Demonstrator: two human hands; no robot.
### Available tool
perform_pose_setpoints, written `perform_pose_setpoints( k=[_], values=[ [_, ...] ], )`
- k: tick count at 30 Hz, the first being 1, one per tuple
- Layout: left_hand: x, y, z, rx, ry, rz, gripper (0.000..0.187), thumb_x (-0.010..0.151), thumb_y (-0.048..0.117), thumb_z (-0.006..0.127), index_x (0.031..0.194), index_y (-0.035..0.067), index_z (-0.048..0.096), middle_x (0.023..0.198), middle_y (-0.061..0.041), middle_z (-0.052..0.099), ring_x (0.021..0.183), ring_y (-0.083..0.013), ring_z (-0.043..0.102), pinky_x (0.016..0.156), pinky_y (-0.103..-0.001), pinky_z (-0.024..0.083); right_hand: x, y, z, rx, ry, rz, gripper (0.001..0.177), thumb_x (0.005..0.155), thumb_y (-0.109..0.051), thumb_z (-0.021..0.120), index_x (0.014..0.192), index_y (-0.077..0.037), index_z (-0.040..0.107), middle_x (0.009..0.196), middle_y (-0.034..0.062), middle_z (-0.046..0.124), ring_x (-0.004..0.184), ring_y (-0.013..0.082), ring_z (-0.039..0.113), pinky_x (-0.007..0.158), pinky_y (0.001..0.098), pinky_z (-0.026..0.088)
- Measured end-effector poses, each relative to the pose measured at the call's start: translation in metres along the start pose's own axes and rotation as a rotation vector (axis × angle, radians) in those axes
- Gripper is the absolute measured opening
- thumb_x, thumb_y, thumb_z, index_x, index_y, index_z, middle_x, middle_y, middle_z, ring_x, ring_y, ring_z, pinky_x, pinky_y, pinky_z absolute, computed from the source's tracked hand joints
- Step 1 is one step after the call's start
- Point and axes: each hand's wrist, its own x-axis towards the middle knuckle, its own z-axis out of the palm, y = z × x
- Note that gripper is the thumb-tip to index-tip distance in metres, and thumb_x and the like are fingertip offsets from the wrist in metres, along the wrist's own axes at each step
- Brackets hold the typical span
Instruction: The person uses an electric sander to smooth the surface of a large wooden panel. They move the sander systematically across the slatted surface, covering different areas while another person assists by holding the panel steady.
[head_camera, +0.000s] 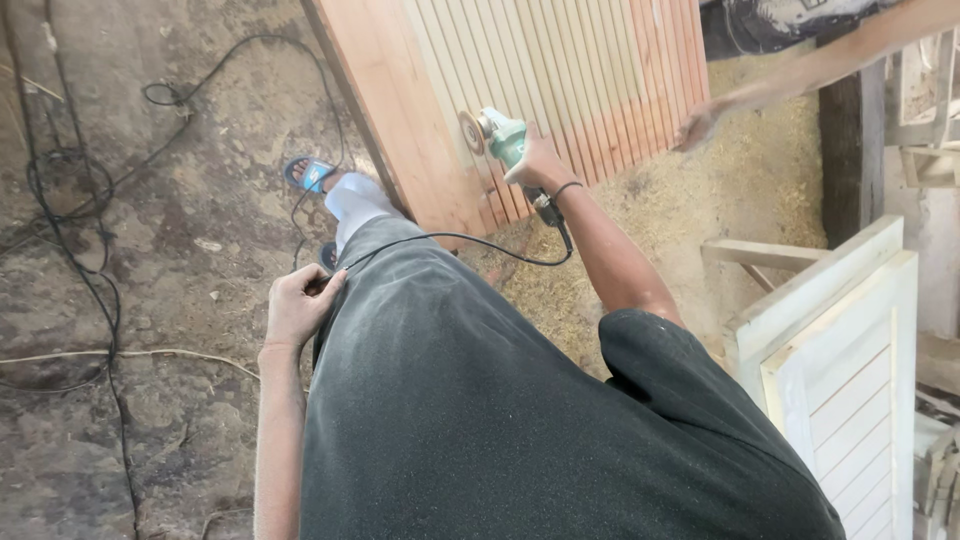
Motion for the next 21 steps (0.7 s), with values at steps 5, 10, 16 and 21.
perform_pose_setpoints(
  k=[5, 10, 16, 21],
  values=[
    [-0.02, 0.001, 0.021, 0.012, -0.05, -0.039, 0.038, 0.09, 0.029, 0.078, 0.074, -0.003, 0.064, 0.056, -0.009, 0.055, 0.052, -0.0149, 0.048, 0.054, -0.033, 0.041, -0.054, 0.028, 0.012, -0.057, -0.033, -0.003, 0.105, 0.057, -0.02, 0.086, 0.145, 0.0, 0.033, 0.112, 0.0263, 0.068, 0.107, 0.0421, 0.068, 0.091, 0.0451, 0.056],
    [-0.024, 0.002, 0.033, -0.019, -0.112, -0.025, 0.037, 0.09, 0.03, 0.078, 0.077, -0.002, 0.065, 0.058, -0.01, 0.056, 0.053, -0.0158, 0.047, 0.055, -0.033, 0.041, -0.096, 0.039, 0.019, -0.202, -0.131, 0.136, 0.11, 0.057, -0.018, 0.085, 0.149, 0.0, 0.027, 0.107, 0.0232, 0.066, 0.096, 0.0376, 0.069, 0.086, 0.0402, 0.059],
    [-0.007, 0.014, 0.036, -0.047, -0.172, 0.036, 0.031, 0.091, 0.029, 0.074, 0.085, -0.001, 0.068, 0.063, -0.012, 0.061, 0.056, -0.0175, 0.054, 0.057, -0.034, 0.044, -0.154, 0.056, 0.027, -0.02, -0.217, 0.263, 0.101, 0.055, -0.013, 0.083, 0.143, -0.003, 0.035, 0.107, 0.021, 0.067, 0.094, 0.0351, 0.071, 0.079, 0.0416, 0.06],
    [0.017, 0.012, 0.033, -0.073, -0.215, 0.114, 0.033, 0.095, 0.028, 0.07, 0.085, -0.002, 0.065, 0.067, -0.014, 0.062, 0.061, -0.0203, 0.057, 0.062, -0.035, 0.047, -0.195, 0.09, 0.054, -0.066, 0.111, 0.051, 0.089, 0.054, -0.016, 0.092, 0.133, -0.007, 0.053, 0.111, 0.02, 0.069, 0.099, 0.0361, 0.066, 0.084, 0.0465, 0.055]
  ],
)
